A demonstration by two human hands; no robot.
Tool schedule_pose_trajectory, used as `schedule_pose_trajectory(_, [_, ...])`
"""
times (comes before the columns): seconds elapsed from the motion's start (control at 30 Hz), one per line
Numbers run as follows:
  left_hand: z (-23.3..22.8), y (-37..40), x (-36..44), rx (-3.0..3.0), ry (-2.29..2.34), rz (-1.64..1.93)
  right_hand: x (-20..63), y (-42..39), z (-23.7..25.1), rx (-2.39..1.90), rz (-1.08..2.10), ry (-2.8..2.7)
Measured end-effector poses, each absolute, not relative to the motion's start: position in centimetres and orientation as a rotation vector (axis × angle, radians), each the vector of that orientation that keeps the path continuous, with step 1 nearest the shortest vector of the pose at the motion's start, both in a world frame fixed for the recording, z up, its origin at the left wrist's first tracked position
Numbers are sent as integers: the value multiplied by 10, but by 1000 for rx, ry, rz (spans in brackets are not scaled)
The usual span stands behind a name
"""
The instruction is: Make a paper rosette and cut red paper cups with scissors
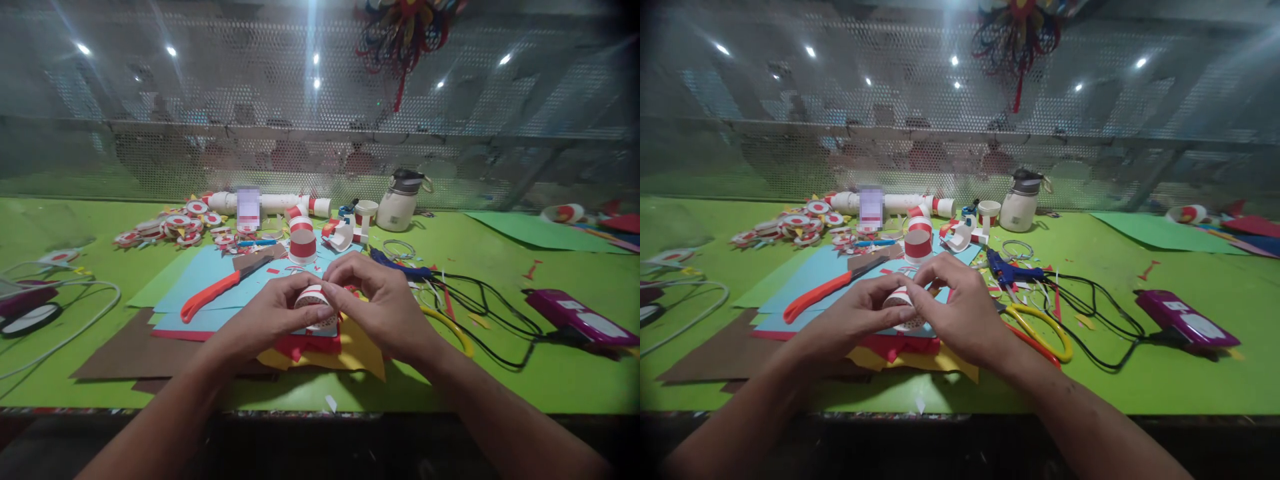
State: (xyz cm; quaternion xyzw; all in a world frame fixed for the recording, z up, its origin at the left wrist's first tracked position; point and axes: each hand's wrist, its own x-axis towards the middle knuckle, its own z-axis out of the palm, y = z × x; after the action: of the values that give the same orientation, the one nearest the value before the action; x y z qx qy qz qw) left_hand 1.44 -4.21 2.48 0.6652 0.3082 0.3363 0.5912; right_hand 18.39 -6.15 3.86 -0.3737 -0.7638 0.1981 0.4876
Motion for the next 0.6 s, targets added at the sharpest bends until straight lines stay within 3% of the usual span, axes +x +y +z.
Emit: schedule_pose_trajectory(0.6, [31,-43,9,1740,762,691,185,-61,41,-995,638,-1823])
